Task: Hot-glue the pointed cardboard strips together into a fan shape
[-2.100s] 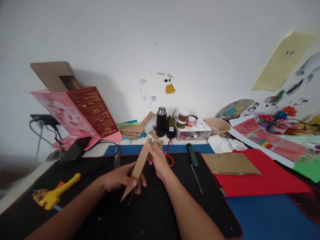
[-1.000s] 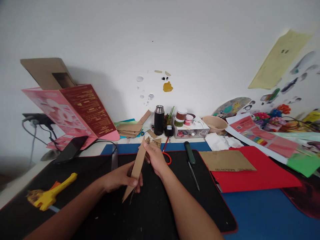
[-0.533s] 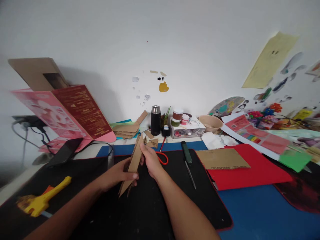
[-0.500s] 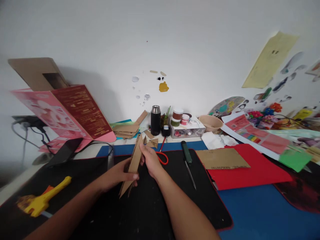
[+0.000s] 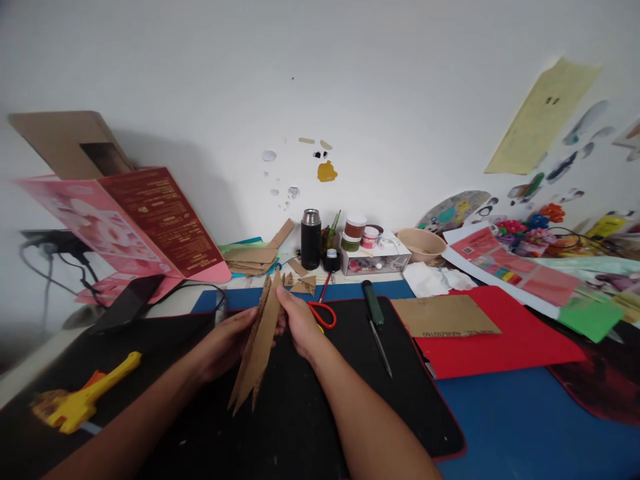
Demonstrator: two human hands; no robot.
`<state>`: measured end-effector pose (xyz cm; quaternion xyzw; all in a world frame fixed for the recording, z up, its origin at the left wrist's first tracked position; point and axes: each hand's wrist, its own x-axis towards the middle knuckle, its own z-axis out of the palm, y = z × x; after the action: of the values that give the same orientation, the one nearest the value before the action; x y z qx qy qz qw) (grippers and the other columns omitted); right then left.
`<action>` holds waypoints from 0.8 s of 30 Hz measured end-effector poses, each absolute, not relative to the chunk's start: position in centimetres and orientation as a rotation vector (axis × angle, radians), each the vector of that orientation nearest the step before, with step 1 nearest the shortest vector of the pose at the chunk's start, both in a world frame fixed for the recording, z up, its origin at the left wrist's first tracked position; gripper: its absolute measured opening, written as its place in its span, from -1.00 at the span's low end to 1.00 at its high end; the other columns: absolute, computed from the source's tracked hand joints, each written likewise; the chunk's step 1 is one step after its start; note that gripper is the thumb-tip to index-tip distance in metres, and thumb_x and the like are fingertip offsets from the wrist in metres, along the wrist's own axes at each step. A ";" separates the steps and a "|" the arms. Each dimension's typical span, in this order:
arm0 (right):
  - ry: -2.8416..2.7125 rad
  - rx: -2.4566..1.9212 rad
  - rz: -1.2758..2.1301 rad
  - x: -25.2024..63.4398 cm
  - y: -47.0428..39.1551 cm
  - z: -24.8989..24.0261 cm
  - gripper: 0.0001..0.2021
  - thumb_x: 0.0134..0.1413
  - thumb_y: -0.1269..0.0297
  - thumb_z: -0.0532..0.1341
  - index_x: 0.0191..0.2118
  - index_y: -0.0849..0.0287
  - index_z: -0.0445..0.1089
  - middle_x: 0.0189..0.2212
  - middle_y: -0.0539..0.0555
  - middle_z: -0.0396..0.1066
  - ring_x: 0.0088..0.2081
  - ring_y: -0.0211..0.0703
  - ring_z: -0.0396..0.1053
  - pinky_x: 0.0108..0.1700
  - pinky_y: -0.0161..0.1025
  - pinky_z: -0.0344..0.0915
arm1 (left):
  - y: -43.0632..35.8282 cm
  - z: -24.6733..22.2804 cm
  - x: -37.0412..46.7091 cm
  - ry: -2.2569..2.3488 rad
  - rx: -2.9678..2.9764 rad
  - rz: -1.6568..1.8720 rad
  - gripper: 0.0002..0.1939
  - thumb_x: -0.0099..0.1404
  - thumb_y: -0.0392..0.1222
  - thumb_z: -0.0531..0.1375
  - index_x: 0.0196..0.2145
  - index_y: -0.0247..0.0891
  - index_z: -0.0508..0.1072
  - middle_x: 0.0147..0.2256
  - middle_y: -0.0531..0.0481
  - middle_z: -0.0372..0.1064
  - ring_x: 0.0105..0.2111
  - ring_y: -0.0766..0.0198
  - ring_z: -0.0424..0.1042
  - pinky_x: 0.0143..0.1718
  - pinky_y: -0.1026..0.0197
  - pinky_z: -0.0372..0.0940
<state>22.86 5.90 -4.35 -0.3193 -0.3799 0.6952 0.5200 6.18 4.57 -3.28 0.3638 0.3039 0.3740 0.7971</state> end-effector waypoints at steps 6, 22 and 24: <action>-0.957 -0.909 1.538 22.5 6.1 -4.9 -0.47 0.09 -0.32 0.26 -0.30 0.14 0.48 -0.60 -0.07 0.32 -0.59 -0.25 0.22 -0.54 -0.30 0.14 | 4.9 -3.9 6.0 0.669 0.818 0.852 -0.63 0.23 -0.02 0.42 -0.11 -0.33 0.62 -0.18 -0.24 0.63 -0.17 0.01 0.60 -0.15 0.15 0.42; -1.400 -0.954 1.268 22.0 5.2 -4.8 -0.49 0.23 -0.27 0.16 -0.26 0.14 0.50 -0.40 0.05 0.45 -0.33 -0.09 0.41 -0.25 -0.18 0.34 | 6.0 -3.6 5.3 0.918 0.842 1.241 -0.57 -0.03 0.00 0.53 -0.28 -0.28 0.58 -0.38 -0.02 0.59 -0.44 0.23 0.52 -0.35 0.24 0.39; -1.453 -0.948 1.361 21.7 5.0 -5.1 -0.48 0.23 -0.25 0.16 -0.12 0.15 0.48 -0.48 -0.02 0.40 -0.52 -0.20 0.33 -0.44 -0.25 0.28 | 6.2 -3.7 5.1 0.937 0.885 1.231 -0.54 -0.10 0.01 0.54 -0.28 -0.26 0.57 -0.44 0.01 0.56 -0.53 0.26 0.47 -0.44 0.25 0.35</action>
<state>21.71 5.00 -5.10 -0.3838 -0.5881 0.5506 0.4513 5.08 6.15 -3.68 0.3862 0.4090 0.5372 0.6285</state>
